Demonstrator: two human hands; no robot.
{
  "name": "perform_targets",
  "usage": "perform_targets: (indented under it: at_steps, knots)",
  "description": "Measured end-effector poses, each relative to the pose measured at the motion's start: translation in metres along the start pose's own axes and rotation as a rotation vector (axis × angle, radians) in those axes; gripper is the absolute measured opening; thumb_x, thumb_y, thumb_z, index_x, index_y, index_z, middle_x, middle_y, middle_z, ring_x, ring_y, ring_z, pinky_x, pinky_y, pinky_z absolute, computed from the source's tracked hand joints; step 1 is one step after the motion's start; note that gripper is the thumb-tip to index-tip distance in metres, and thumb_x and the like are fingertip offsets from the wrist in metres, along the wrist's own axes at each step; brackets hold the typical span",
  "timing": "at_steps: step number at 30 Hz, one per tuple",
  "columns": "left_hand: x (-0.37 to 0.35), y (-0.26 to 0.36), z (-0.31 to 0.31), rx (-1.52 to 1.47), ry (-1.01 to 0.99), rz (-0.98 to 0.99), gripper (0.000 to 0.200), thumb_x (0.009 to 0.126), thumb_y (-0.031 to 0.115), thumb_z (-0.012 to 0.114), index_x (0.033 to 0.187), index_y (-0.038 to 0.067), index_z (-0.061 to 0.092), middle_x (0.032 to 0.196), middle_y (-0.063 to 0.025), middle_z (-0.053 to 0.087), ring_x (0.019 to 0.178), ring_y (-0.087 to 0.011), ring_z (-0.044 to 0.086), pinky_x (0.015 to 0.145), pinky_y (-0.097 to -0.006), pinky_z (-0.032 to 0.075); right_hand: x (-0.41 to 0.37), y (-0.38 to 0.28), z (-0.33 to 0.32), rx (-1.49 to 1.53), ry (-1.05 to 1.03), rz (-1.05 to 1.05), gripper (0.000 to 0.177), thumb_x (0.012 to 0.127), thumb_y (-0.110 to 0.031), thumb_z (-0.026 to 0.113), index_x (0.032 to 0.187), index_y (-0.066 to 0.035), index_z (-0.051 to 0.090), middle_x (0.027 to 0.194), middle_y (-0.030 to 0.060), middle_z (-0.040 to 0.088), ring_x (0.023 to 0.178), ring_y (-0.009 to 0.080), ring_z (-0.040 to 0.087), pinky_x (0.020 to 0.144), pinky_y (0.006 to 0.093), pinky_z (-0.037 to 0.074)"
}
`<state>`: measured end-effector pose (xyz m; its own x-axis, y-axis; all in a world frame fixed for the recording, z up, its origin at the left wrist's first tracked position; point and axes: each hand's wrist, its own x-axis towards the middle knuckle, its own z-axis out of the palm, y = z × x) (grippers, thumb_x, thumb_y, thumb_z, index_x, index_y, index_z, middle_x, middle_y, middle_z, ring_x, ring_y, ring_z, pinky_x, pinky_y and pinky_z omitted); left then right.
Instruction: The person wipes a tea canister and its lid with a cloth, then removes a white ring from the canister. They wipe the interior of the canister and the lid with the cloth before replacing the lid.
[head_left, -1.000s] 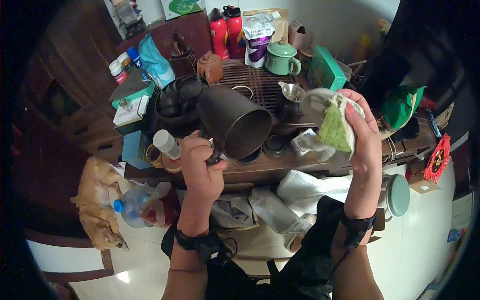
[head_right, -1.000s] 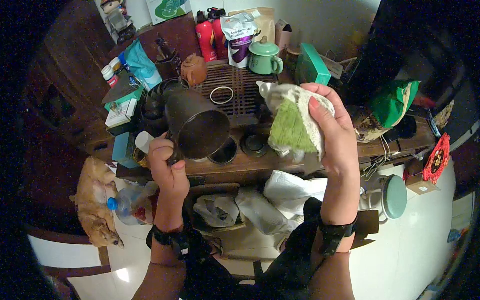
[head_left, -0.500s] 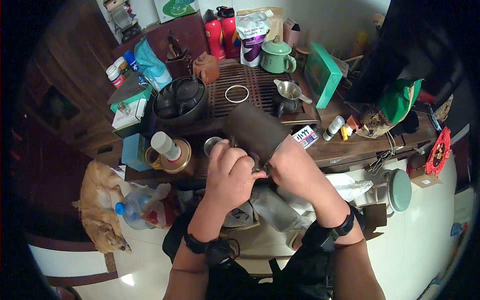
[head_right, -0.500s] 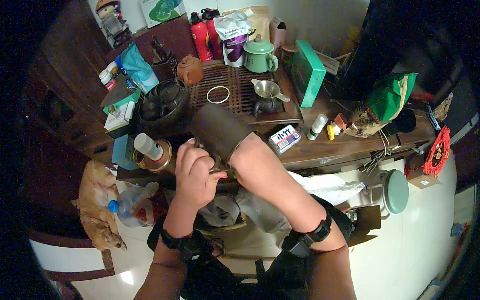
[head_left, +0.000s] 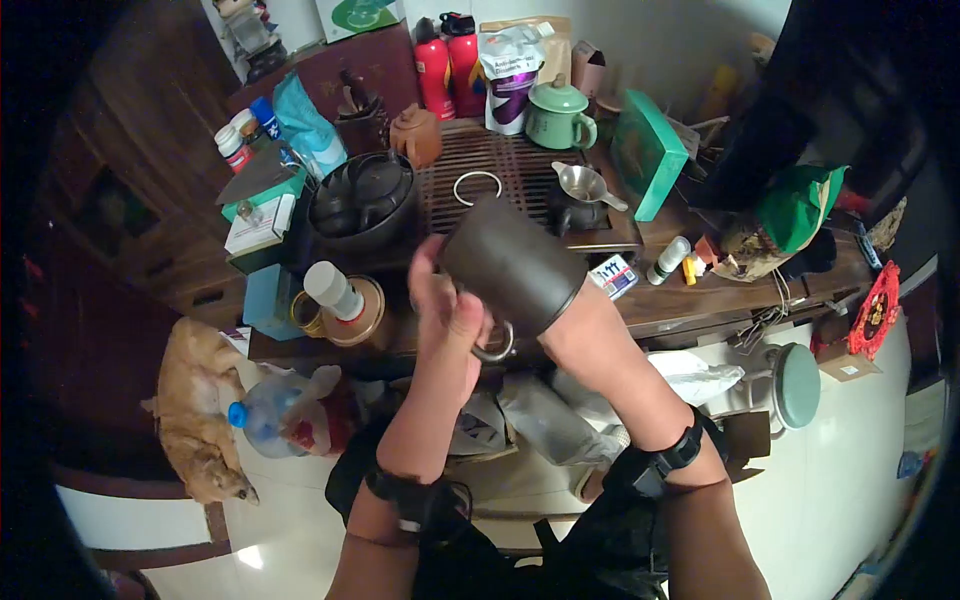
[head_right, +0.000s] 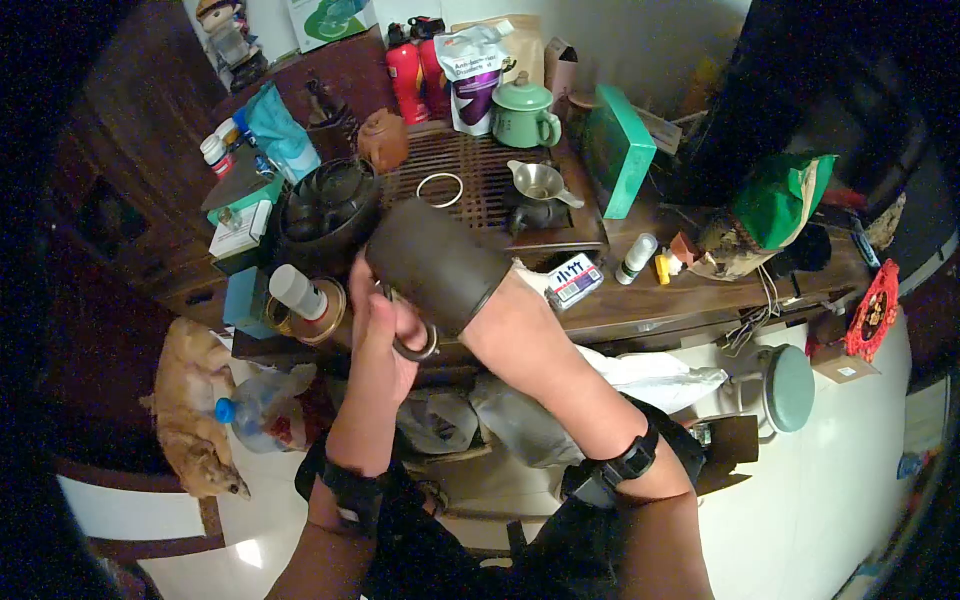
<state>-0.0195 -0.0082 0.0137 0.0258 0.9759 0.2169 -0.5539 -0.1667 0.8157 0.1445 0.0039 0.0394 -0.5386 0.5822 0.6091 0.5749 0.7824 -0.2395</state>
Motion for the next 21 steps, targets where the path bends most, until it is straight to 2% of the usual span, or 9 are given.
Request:
perform_targets:
  at_steps: [2,6,7,10,13,15,17,19,21]
  knots:
    - [0.0,-0.007,-0.007,-0.226,0.042,-0.191,0.062,0.082,0.033,0.073,0.131,0.016,0.039,0.106,0.0017,0.054,0.073,-0.0027,0.05,0.048,-0.0162,0.034,-0.004,-0.005,0.012,0.031,-0.014,-0.014,0.047,0.075,-0.001,0.058,0.121,-0.006,0.054,0.119,0.0186,0.055,0.109,0.0391,0.054,0.091,0.0432,0.046]
    - [-0.003,0.001,-0.005,-0.139,0.067,-0.238,0.065,0.078,0.024,0.078,0.13,0.016,0.041,0.099,0.0023,0.056,0.066,-0.0015,0.05,0.042,-0.0145,0.032,-0.003,-0.014,0.016,0.28,-0.083,0.14,0.039,0.078,-0.003,0.057,0.117,-0.006,0.053,0.111,0.0187,0.056,0.101,0.0389,0.056,0.085,0.0437,0.047]
    - [-0.005,0.001,-0.008,-0.121,0.06,-0.242,0.067,0.077,0.025,0.079,0.131,0.016,0.041,0.099,0.0021,0.056,0.066,-0.0015,0.05,0.042,-0.0148,0.032,-0.005,-0.014,0.018,0.251,-0.112,0.111,0.039,0.077,-0.003,0.06,0.115,-0.005,0.053,0.108,0.019,0.056,0.099,0.0406,0.056,0.083,0.0445,0.048]
    - [-0.005,-0.004,-0.017,-0.113,0.013,-0.242,0.073,0.075,0.027,0.081,0.133,0.015,0.039,0.098,0.0013,0.057,0.064,-0.0018,0.05,0.041,-0.0151,0.032,-0.009,-0.012,0.016,0.281,-0.105,-0.019,0.041,0.073,0.002,0.06,0.113,-0.004,0.053,0.103,0.0183,0.055,0.091,0.0353,0.058,0.078,0.0391,0.049]
    - [-0.006,-0.009,-0.021,-0.119,-0.005,-0.245,0.077,0.073,0.028,0.082,0.135,0.015,0.038,0.097,0.0009,0.057,0.061,-0.0017,0.049,0.041,-0.0151,0.032,-0.011,-0.009,0.012,0.558,-0.227,0.136,0.052,0.069,0.007,0.057,0.12,-0.003,0.051,0.102,0.0117,0.056,0.086,0.024,0.057,0.071,0.0323,0.047]
    - [-0.007,-0.011,-0.02,-0.131,-0.013,-0.249,0.078,0.073,0.029,0.082,0.135,0.015,0.038,0.097,0.001,0.057,0.06,-0.0016,0.049,0.041,-0.015,0.031,-0.012,-0.005,0.011,0.696,-0.19,0.123,0.062,0.069,0.005,0.057,0.129,-0.004,0.045,0.114,0.0142,0.054,0.102,0.029,0.056,0.085,0.0353,0.045]
    - [-0.008,-0.014,-0.019,-0.156,-0.036,-0.253,0.078,0.073,0.031,0.082,0.135,0.014,0.038,0.097,0.0012,0.057,0.06,-0.0015,0.049,0.041,-0.0149,0.031,-0.016,-0.001,0.008,0.927,-0.237,0.254,0.07,0.069,0.005,0.057,0.136,-0.004,0.04,0.123,0.0127,0.053,0.112,0.0273,0.054,0.092,0.0354,0.044]
    - [-0.01,-0.018,-0.021,-0.19,-0.078,-0.262,0.079,0.072,0.033,0.083,0.135,0.014,0.039,0.096,0.0015,0.057,0.06,-0.0014,0.049,0.041,-0.0145,0.03,-0.024,0.003,0.003,1.259,-0.316,0.49,0.075,0.069,0.007,0.057,0.139,-0.005,0.036,0.127,0.0077,0.051,0.115,0.02,0.052,0.092,0.0327,0.043]
    - [-0.01,-0.02,-0.024,-0.214,-0.146,-0.279,0.08,0.072,0.035,0.083,0.135,0.013,0.039,0.098,0.0015,0.057,0.064,-0.0019,0.051,0.043,-0.0151,0.031,-0.033,0.002,0.007,1.609,-0.248,0.647,0.078,0.069,0.008,0.058,0.141,-0.005,0.033,0.13,0.0038,0.049,0.117,0.0143,0.049,0.092,0.0305,0.043]
